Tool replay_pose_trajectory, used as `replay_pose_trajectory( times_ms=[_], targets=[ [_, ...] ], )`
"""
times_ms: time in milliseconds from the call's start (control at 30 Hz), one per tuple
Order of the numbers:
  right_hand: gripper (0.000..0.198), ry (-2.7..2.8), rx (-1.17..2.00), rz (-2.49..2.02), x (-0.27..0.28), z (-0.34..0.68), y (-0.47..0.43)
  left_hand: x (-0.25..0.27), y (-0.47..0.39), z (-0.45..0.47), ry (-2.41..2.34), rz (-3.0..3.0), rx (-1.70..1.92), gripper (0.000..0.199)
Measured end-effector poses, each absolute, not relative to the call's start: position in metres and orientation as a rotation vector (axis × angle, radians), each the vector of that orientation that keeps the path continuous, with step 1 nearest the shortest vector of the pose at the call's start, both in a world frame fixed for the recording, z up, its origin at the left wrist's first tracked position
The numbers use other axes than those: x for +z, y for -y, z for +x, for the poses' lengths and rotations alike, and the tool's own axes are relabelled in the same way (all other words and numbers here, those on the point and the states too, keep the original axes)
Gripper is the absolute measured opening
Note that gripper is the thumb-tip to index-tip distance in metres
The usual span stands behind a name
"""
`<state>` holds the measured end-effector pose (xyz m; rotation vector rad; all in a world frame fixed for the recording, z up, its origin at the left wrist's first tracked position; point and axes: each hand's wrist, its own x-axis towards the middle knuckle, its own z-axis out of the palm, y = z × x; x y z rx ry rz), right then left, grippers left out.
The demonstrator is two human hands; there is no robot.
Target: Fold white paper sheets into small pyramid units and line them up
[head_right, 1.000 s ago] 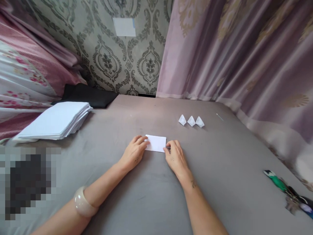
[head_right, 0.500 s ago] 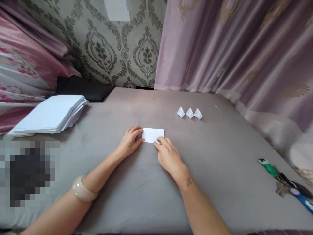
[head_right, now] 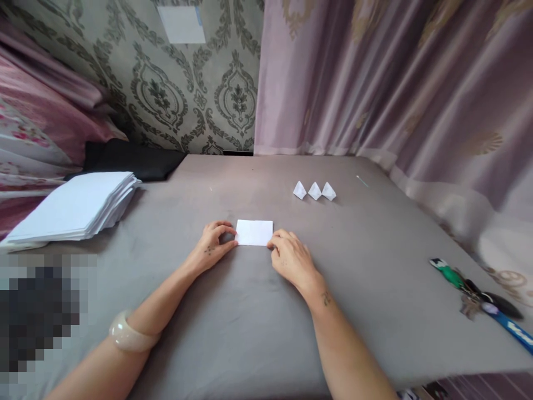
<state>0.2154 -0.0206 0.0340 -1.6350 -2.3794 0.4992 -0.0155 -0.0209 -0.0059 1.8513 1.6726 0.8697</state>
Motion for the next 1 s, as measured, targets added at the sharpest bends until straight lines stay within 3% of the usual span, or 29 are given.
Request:
replay_pose_trajectory(
  times_ms=[133, 500, 833, 1000],
  targets=[
    [0.026, 2.383, 0.491, -1.633, 0.035, 0.215, 0.021, -0.008, 0.021, -0.015, -1.735, 1.828, 0.896, 0.027],
    [0.015, 2.245, 0.509, -1.705, 0.035, 0.213, 0.020, 0.002, 0.025, -0.011, -1.689, 1.766, 0.879, 0.008],
    [0.025, 2.136, 0.548, -1.714, 0.029, 0.211, 0.017, 0.007, 0.033, -0.001, -1.595, 2.024, 0.860, 0.002],
    [0.025, 2.121, 0.540, -1.710, 0.027, 0.209, 0.016, -0.001, 0.028, -0.006, -1.848, 1.794, 0.892, 0.035]
  ],
)
